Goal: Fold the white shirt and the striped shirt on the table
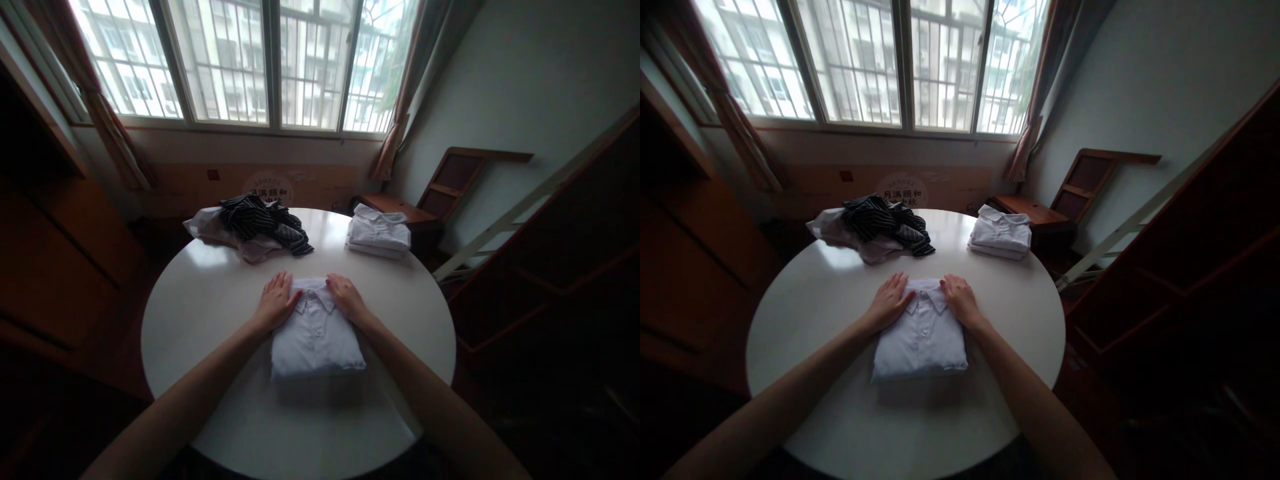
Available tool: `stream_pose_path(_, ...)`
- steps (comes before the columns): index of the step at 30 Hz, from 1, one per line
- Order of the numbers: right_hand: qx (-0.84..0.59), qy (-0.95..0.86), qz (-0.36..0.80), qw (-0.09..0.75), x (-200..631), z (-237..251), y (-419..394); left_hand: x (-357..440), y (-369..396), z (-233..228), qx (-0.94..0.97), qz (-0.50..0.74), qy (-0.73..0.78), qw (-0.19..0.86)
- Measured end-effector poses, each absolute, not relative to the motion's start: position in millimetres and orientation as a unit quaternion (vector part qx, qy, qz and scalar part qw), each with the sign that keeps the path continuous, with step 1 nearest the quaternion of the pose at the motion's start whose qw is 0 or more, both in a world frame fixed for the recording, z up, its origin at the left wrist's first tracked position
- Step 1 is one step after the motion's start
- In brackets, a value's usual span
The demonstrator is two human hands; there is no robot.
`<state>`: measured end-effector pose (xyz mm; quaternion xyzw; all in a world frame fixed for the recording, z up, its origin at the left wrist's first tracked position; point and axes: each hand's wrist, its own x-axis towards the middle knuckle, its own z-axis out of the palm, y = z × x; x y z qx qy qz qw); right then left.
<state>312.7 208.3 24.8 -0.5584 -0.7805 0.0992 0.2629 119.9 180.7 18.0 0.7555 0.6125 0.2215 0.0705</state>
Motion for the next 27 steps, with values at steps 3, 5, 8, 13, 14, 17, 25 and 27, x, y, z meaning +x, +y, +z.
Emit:
stream_pose_path(3,-0.627,-0.709,0.14,0.291,320,32,211,117,184,17,0.724,0.258,0.632,0.097)
stream_pose_path(5,-0.665,-0.649,0.211,0.304,323,38,211,115,185,18,0.698,0.31,0.634,0.118)
stream_pose_path(8,-0.678,-0.588,0.316,0.308,328,47,210,113,187,20,0.656,0.404,0.614,0.17)
stream_pose_path(13,-0.559,-0.554,0.514,0.34,334,59,202,112,186,24,0.556,0.502,0.575,0.329)
stream_pose_path(14,-0.523,-0.55,0.554,0.342,335,60,201,112,185,25,0.529,0.516,0.563,0.37)
stream_pose_path(17,-0.447,-0.527,0.631,0.354,337,60,198,114,183,29,0.443,0.557,0.517,0.476)
stream_pose_path(25,-0.407,-0.451,0.627,0.487,333,52,208,118,181,37,0.328,0.588,0.407,0.618)
stream_pose_path(27,-0.404,-0.432,0.617,0.52,332,51,209,120,176,39,0.34,0.534,0.387,0.67)
